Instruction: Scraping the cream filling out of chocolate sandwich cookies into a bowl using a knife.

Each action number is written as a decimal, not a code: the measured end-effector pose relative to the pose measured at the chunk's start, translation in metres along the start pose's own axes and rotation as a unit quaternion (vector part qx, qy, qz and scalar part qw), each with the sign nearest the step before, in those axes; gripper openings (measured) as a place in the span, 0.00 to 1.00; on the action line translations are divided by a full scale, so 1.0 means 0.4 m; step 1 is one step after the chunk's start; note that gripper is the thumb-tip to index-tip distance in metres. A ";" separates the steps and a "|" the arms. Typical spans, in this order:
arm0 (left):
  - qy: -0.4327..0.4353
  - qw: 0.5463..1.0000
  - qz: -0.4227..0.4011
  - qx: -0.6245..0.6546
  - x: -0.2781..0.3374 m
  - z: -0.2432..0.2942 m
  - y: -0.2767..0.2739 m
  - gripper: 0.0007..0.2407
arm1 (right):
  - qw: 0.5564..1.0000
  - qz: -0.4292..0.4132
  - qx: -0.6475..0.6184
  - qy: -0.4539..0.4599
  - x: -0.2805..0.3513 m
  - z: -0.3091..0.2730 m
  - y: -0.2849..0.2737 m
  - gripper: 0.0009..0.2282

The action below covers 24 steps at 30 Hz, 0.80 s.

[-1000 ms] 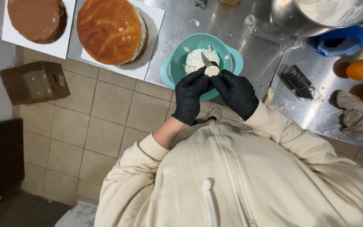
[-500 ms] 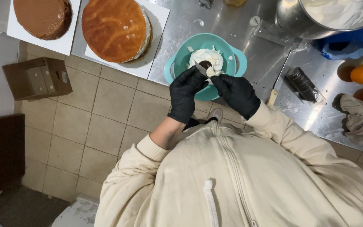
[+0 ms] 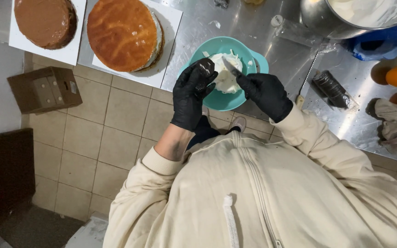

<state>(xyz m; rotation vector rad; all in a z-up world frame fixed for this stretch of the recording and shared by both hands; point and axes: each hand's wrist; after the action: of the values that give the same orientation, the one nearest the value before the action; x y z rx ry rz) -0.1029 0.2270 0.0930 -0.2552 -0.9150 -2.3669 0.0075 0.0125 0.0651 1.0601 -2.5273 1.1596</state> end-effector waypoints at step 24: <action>-0.152 0.949 -0.273 -0.041 0.037 -0.238 0.265 0.24 | 0.958 0.206 -0.195 0.050 0.189 0.178 -0.100 0.19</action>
<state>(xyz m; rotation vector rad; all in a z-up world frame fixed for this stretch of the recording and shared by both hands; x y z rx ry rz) -0.0503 0.0937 0.0862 -0.4605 -1.1454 -2.9364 -0.0117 -0.0969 0.0716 0.3816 -2.8067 0.7112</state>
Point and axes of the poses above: each hand's wrist, its own x-axis away from the middle knuckle, its own y-axis out of the palm, z = x × y, and after that the axes turned 5 degrees about y, right-handed
